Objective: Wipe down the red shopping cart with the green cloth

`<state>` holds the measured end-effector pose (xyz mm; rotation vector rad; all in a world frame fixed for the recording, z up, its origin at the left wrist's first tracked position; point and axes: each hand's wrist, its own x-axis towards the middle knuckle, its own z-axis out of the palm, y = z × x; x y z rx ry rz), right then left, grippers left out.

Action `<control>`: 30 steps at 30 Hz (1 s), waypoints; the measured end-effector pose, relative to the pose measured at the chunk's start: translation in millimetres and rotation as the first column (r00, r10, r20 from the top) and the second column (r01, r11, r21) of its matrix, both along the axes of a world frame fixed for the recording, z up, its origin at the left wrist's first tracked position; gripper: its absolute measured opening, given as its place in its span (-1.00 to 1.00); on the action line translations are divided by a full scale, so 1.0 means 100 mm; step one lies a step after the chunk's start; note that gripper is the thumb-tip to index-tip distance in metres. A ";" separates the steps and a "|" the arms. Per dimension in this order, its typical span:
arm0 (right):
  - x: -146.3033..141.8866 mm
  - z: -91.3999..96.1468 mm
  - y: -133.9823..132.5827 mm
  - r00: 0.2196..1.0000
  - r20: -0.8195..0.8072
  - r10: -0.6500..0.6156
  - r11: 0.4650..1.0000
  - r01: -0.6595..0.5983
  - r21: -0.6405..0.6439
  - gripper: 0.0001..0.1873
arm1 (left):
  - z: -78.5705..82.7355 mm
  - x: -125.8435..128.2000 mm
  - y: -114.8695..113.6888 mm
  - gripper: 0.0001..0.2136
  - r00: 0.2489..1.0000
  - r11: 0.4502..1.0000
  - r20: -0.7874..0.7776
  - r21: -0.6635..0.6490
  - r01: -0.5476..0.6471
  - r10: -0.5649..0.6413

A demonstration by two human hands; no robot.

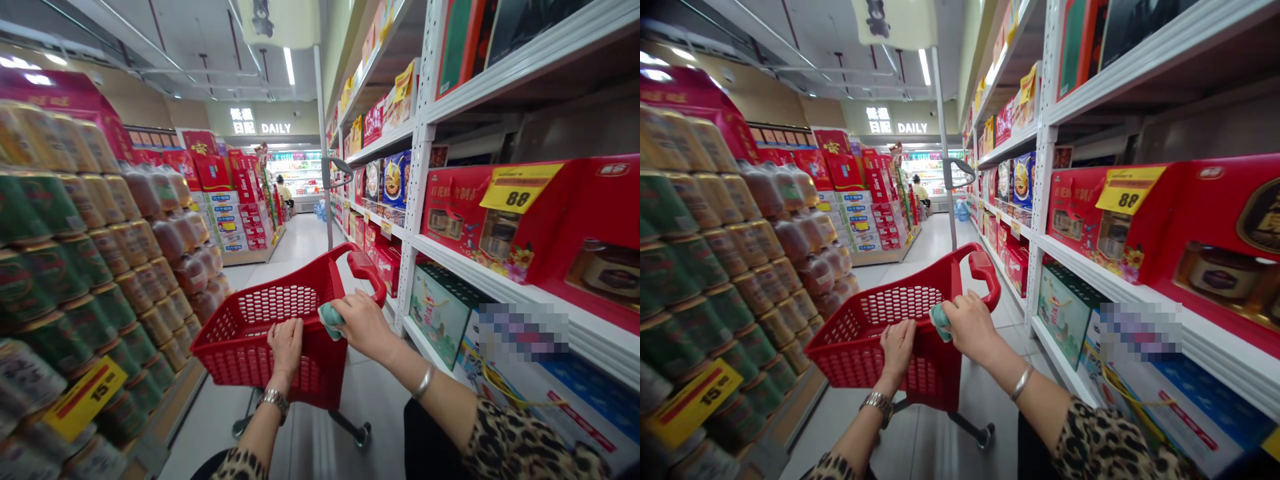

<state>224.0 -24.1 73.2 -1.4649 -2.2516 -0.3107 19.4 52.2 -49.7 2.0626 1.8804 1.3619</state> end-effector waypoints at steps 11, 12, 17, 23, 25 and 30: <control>0.26 0.10 -0.38 0.981 -0.190 0.034 0.999 -0.026 0.044 -0.69 | 0.02 -0.25 -0.27 -0.71 1.000 0.999 0.011 -0.052 -0.006 0.007; 0.31 0.11 -0.39 0.978 -0.201 0.055 0.998 -0.046 0.050 -0.69 | 0.03 -0.24 -0.30 -0.71 1.000 0.998 0.013 -0.059 -0.012 0.012; 0.47 0.11 -0.42 0.961 -0.249 0.124 0.992 -0.122 0.024 -0.67 | 0.08 -0.19 -0.41 -0.70 1.000 0.998 0.025 -0.063 0.006 -0.004; 0.29 0.06 -0.63 0.958 -0.270 0.097 0.995 -0.084 0.059 -0.70 | 0.10 -0.28 -0.38 -0.68 0.995 0.996 0.074 -0.053 0.071 -0.067; 0.19 0.03 -0.75 0.954 -0.280 0.110 0.993 -0.091 0.081 -0.73 | 0.13 -0.34 -0.34 -0.66 0.992 0.993 0.085 -0.059 0.099 -0.094; -0.01 -0.12 -0.95 0.901 -0.363 0.236 0.969 -0.191 0.156 -0.69 | 0.17 -0.40 -0.33 -0.67 0.986 0.990 0.104 -0.043 0.136 -0.131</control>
